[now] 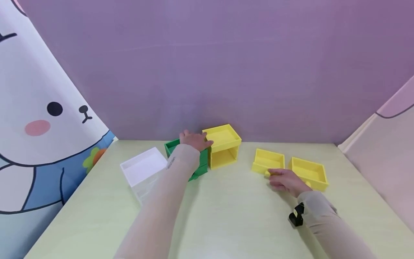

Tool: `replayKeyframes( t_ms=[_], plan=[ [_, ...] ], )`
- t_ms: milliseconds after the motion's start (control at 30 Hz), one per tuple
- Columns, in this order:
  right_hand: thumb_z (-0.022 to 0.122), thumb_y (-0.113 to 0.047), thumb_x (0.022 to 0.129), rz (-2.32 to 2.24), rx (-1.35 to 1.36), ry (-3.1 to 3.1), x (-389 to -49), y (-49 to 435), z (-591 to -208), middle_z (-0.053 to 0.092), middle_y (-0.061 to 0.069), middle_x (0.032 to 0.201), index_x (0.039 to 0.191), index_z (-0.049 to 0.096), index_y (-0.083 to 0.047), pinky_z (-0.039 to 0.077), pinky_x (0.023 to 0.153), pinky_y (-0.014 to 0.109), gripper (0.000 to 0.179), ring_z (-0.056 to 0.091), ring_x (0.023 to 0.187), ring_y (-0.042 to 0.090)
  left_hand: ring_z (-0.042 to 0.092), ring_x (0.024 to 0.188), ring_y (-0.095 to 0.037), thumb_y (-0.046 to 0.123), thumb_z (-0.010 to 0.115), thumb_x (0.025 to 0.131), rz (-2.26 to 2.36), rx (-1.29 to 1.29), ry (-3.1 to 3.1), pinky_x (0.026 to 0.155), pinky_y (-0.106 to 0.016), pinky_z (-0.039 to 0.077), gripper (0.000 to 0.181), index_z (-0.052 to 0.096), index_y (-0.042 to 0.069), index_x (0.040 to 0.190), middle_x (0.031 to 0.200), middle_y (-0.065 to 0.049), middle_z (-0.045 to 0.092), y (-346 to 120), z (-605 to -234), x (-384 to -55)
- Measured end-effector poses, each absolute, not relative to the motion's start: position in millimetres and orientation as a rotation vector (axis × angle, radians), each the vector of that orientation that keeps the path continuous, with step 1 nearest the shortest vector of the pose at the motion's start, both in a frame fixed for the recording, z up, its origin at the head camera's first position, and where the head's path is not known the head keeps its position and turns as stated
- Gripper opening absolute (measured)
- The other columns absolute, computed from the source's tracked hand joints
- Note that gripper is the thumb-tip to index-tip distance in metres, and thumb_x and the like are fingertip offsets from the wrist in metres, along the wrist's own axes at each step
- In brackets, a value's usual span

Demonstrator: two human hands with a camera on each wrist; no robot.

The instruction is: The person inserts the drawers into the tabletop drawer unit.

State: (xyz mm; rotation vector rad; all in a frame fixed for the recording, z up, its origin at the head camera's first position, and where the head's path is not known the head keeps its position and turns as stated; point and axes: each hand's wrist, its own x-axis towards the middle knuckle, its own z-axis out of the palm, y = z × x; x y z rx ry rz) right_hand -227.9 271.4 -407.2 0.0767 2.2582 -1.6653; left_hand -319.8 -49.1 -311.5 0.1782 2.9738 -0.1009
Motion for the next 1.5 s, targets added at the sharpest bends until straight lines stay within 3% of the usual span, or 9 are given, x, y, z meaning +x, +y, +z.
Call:
replayKeyframes(
  t_ms=[167, 467, 567, 667, 833, 933, 1200, 1333, 1500],
  plan=[
    [0.060, -0.009, 0.092, -1.693, 0.208, 2.341, -225.7, 269.7, -407.1, 0.065, 0.012, 0.114, 0.138, 0.040, 0.012, 0.054, 0.073, 0.025, 0.055, 0.061, 0.081, 0.008, 0.037, 0.124, -0.039, 0.064, 0.030, 0.096, -0.073, 0.221, 2.965, 0.105, -0.046, 0.031, 0.065, 0.027, 0.032, 0.152, 0.140, -0.002, 0.052, -45.1, -307.4, -311.5],
    [0.063, -0.002, 0.090, -1.946, 0.322, 2.221, -223.9, 272.5, -409.2, 0.068, -0.004, 0.085, 0.126, 0.046, 0.020, 0.055, 0.067, 0.026, 0.045, 0.066, 0.072, 0.008, 0.029, 0.137, -0.039, 0.068, 0.031, 0.093, -0.086, 0.245, 2.942, 0.109, -0.048, 0.027, 0.070, 0.024, 0.032, 0.153, 0.144, -0.004, 0.047, -45.5, -299.6, -297.0],
    [0.063, 0.001, 0.089, -1.974, 0.339, 2.186, -220.7, 276.9, -410.0, 0.068, -0.004, 0.082, 0.122, 0.049, 0.021, 0.055, 0.066, 0.025, 0.041, 0.066, 0.071, 0.008, 0.040, 0.131, -0.035, 0.068, 0.033, 0.093, -0.023, 0.260, 2.915, 0.106, -0.049, 0.031, 0.071, 0.024, 0.031, 0.153, 0.137, -0.004, 0.054, -46.3, -298.4, -293.6],
    [0.063, 0.001, 0.089, -1.960, 0.334, 2.191, -218.8, 279.1, -410.8, 0.068, -0.004, 0.081, 0.119, 0.051, 0.020, 0.055, 0.066, 0.025, 0.039, 0.066, 0.071, 0.008, 0.055, 0.110, -0.025, 0.069, 0.034, 0.092, 0.016, 0.244, 2.879, 0.097, -0.044, 0.040, 0.072, 0.021, 0.033, 0.153, 0.107, 0.000, 0.066, -47.9, -299.1, -292.1],
    [0.064, 0.001, 0.088, -1.947, 0.356, 2.211, -216.5, 278.9, -410.7, 0.067, -0.004, 0.079, 0.116, 0.054, 0.019, 0.055, 0.066, 0.025, 0.035, 0.066, 0.070, 0.009, 0.039, 0.054, -0.014, 0.076, 0.029, 0.088, -0.144, 0.260, 2.878, 0.061, -0.029, 0.035, 0.075, 0.017, 0.040, 0.152, 0.057, 0.002, 0.041, -50.7, -304.5, -294.3],
    [0.065, 0.001, 0.088, -1.929, 0.367, 2.231, -215.3, 278.9, -410.5, 0.067, -0.004, 0.079, 0.115, 0.053, 0.019, 0.055, 0.065, 0.025, 0.035, 0.066, 0.070, 0.009, 0.025, 0.043, -0.014, 0.080, 0.026, 0.085, -0.261, 0.292, 2.894, 0.051, -0.028, 0.026, 0.078, 0.017, 0.041, 0.152, 0.052, 0.002, 0.034, -52.2, -306.8, -294.4],
    [0.059, 0.005, 0.090, -2.096, 0.400, 2.092, -214.3, 273.2, -410.0, 0.068, -0.001, 0.077, 0.112, 0.054, 0.019, 0.055, 0.066, 0.024, 0.026, 0.067, 0.070, 0.010, 0.024, 0.041, -0.014, 0.080, 0.027, 0.084, -0.251, 0.303, 2.923, 0.046, -0.026, 0.024, 0.078, 0.019, 0.041, 0.152, 0.051, 0.002, 0.033, -54.7, -307.7, -294.6],
    [0.056, 0.009, 0.090, -2.236, 0.452, 1.963, -214.8, 267.8, -410.9, 0.067, 0.000, 0.073, 0.098, 0.062, 0.010, 0.055, 0.067, 0.023, 0.010, 0.067, 0.068, 0.011, 0.024, 0.042, -0.014, 0.080, 0.028, 0.084, -0.228, 0.303, 2.926, 0.045, -0.027, 0.024, 0.078, 0.020, 0.041, 0.151, 0.051, 0.002, 0.033, -54.6, -310.2, -297.2],
    [0.060, 0.006, 0.088, -2.260, 0.494, 1.962, -215.6, 265.9, -411.5, 0.066, -0.001, 0.074, 0.085, 0.067, -0.006, 0.054, 0.067, 0.021, 0.015, 0.066, 0.069, 0.009, 0.025, 0.044, -0.013, 0.080, 0.030, 0.084, -0.205, 0.293, 2.924, 0.046, -0.026, 0.023, 0.079, 0.021, 0.040, 0.152, 0.054, 0.002, 0.032, -52.9, -307.6, -293.7]
  ],
)
